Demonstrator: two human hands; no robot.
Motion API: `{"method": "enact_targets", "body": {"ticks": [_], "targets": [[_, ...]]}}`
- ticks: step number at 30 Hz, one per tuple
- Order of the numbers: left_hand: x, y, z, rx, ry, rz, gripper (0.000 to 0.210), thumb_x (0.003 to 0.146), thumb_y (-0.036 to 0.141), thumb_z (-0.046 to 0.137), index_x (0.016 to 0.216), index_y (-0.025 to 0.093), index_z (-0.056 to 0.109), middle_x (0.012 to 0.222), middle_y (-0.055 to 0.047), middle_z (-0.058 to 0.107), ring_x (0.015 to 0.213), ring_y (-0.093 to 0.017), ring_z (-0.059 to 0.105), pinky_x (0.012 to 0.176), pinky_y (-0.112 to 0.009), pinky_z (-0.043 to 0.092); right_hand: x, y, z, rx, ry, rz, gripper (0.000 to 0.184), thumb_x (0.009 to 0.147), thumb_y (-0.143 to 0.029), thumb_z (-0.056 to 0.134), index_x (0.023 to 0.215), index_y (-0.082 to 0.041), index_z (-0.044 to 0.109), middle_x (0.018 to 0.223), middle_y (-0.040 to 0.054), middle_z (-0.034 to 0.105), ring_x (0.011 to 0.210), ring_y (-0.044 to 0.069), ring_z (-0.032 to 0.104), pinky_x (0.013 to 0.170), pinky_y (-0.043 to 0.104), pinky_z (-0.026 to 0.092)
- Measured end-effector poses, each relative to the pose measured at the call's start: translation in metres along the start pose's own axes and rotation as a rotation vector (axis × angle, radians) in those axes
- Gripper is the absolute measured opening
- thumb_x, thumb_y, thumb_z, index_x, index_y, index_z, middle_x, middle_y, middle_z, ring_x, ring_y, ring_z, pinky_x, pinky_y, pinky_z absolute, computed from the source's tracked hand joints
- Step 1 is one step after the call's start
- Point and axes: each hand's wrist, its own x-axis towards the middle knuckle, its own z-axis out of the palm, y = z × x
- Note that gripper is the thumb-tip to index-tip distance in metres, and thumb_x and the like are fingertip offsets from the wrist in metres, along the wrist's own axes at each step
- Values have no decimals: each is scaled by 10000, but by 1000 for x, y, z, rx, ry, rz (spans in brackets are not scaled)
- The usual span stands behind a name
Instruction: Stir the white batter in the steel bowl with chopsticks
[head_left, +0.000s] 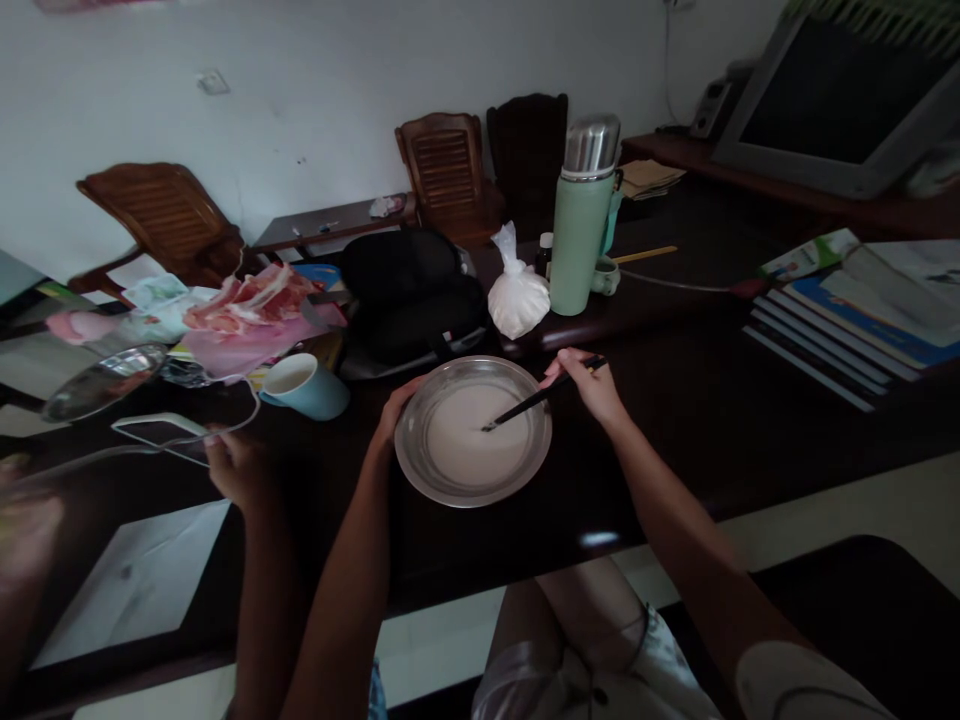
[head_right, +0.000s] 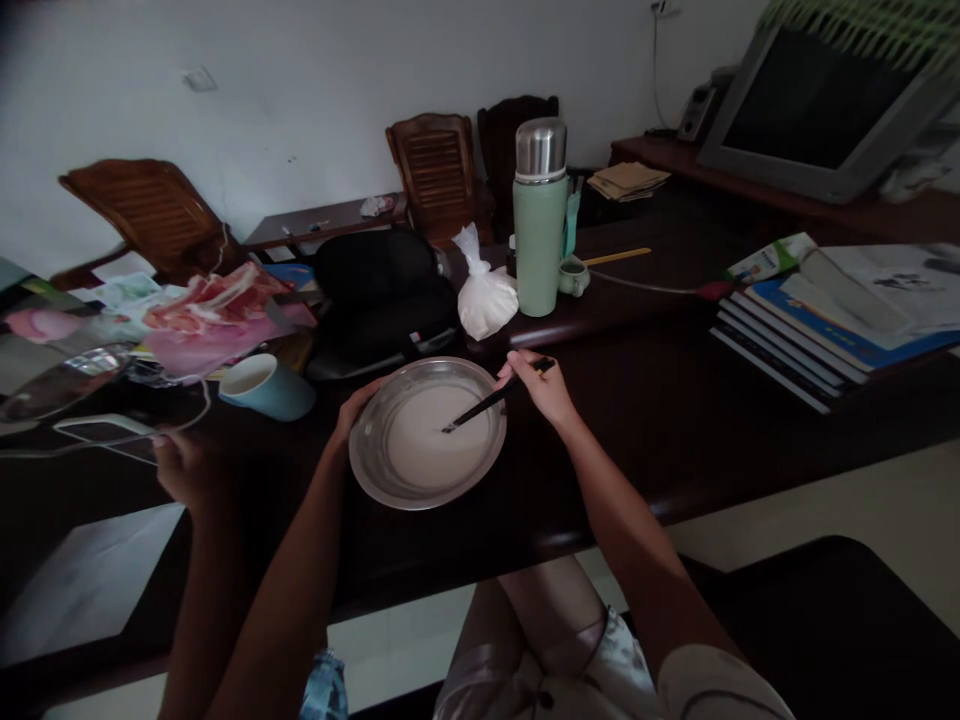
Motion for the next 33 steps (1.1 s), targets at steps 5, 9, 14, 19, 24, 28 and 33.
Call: {"method": "enact_targets", "body": {"ticks": [5,9,14,19,24,28,33], "targets": [[-17,2,-70,-99,72,216,667,654,847,464,1011,345,719,895,0,719,1232,-230,554,890,-265,539,-5,-2,8,40,-193,33,484,828,-636,556,680,-196,694,600,35,713,602,184,683,652,308,532],[-10,2,-61,-126,-57,115,642,643,776,565,1070,317,706,966,5,717,1255,-258,533,924,-310,523,-8,0,17,-45,-293,-74,437,855,-588,555,742,-207,737,736,43,749,764,189,690,761,317,524],[26,-17,25,-73,-45,28,438,712,549,655,1056,288,725,995,-12,720,1255,-306,525,997,-385,483,-4,6,12,-117,-179,-123,378,881,-532,555,799,-217,747,845,45,763,857,203,692,835,341,509],[57,-39,84,-18,-4,-17,399,732,493,619,1006,231,744,1010,-35,718,1212,-325,551,1003,-409,475,0,4,0,-47,-13,-41,422,856,-583,561,731,-207,707,680,38,741,702,203,698,746,340,535],[58,-41,74,-1,24,5,396,736,478,609,1028,242,737,989,-25,721,1231,-313,536,995,-404,480,-4,-2,3,33,-104,33,504,840,-649,526,668,-200,677,555,27,694,545,182,665,625,315,535],[59,-41,72,11,37,3,364,712,492,628,975,269,746,989,-21,719,1245,-324,527,997,-405,483,-7,-3,14,-9,-284,-33,484,843,-630,538,710,-200,716,673,38,737,709,194,702,716,314,543],[59,-41,74,7,12,-18,445,715,520,624,1002,203,745,988,-51,717,1190,-345,561,979,-419,492,-5,2,14,-115,-230,-131,404,887,-542,536,768,-221,750,842,39,758,847,190,690,827,322,513]]}}
